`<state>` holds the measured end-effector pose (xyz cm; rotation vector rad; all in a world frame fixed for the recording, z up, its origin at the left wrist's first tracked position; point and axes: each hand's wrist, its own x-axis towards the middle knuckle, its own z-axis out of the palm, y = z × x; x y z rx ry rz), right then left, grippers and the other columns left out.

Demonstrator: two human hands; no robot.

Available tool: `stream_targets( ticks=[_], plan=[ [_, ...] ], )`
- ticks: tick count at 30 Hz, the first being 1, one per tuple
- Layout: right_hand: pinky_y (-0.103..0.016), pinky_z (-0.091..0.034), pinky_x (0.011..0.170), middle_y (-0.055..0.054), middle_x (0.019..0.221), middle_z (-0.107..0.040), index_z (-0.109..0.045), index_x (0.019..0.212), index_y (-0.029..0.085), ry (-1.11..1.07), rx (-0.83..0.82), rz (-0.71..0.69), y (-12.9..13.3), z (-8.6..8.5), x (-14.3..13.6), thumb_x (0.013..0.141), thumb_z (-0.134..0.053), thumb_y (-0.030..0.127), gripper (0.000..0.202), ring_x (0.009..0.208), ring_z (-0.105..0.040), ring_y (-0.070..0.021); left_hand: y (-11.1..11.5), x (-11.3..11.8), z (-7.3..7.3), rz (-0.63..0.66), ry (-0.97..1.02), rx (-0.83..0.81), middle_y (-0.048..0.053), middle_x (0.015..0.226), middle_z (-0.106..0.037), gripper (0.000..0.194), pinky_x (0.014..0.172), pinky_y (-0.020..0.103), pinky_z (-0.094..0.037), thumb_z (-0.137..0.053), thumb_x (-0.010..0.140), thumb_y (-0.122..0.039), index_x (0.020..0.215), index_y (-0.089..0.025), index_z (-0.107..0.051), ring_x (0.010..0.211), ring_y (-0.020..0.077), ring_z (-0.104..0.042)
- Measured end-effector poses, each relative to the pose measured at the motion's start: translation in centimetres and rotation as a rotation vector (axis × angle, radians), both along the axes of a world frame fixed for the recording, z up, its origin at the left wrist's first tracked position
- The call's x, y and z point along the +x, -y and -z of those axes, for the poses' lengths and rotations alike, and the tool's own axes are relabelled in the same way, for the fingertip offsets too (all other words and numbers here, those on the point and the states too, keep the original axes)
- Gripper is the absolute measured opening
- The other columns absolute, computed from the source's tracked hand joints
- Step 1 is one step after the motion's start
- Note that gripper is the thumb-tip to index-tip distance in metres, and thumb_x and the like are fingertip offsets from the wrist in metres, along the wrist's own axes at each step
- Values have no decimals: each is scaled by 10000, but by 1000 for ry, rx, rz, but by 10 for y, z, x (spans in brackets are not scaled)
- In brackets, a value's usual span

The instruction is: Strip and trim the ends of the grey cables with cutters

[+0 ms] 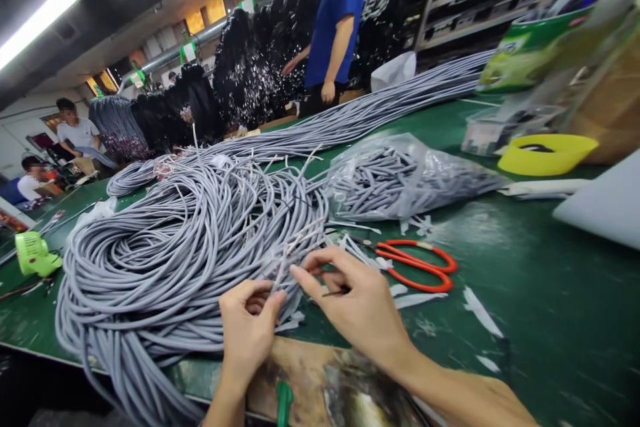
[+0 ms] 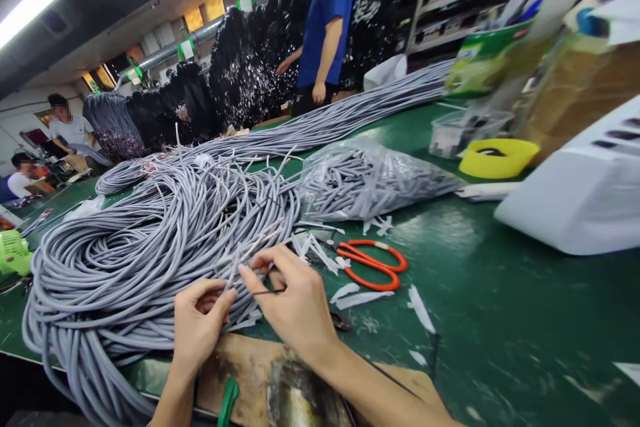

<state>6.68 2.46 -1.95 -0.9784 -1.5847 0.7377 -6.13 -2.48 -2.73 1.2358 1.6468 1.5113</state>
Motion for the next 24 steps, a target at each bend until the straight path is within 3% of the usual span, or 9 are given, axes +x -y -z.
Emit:
stream_targets(
  ticks=[4, 10, 13, 16, 19, 24],
  plan=[
    [-208, -244, 348, 55, 507, -445, -507, 674, 199, 68, -4, -63, 6, -2, -3, 729, -536, 361, 173, 345, -282, -54, 0, 2, -4, 92, 84, -25, 4, 482, -580, 221, 356, 185, -369, -632, 669, -297, 755, -108, -708, 358, 80, -447],
    [-213, -222, 345, 79, 448, -359, -488, 685, 196, -4, -98, -93, 6, 0, -1, 764, -478, 371, 192, 330, -277, -60, -2, 3, -2, 52, 174, -20, -26, 463, -508, 278, 338, 161, -337, -635, 677, -377, 615, -110, -587, 342, 62, -442],
    [-207, -224, 334, 56, 551, -454, -498, 768, 185, -26, -166, -118, 5, 2, -2, 708, -530, 386, 212, 327, -276, -45, -2, 3, 2, 97, 229, -32, -89, 457, -393, 333, 279, 140, -271, -566, 733, -468, 645, -159, -477, 267, 20, -319],
    [-198, -221, 331, 34, 656, -515, -523, 828, 177, 44, -207, -261, 5, 4, -6, 628, -617, 363, 289, 352, -269, -35, 0, 3, 6, 117, 230, -54, -113, 470, -301, 346, 243, 135, -207, -503, 772, -513, 681, -188, -427, 252, 10, -225],
    [-195, -222, 348, 51, 539, -451, -533, 657, 173, 136, -193, -375, 8, 7, -9, 675, -589, 356, 192, 389, -269, -55, 1, 4, 12, 85, 151, -46, -95, 494, -345, 327, 256, 137, -206, -485, 796, -496, 697, -189, -433, 275, 14, -240],
    [-205, -300, 399, 35, 442, -442, -495, 495, 171, 164, -38, -294, 10, 11, -8, 770, -513, 348, 328, 422, -367, -89, 2, 3, 12, 85, 117, -63, -98, 469, -351, 320, 269, 151, -233, -408, 829, -509, 763, -198, -447, 275, 37, -261]
  ],
)
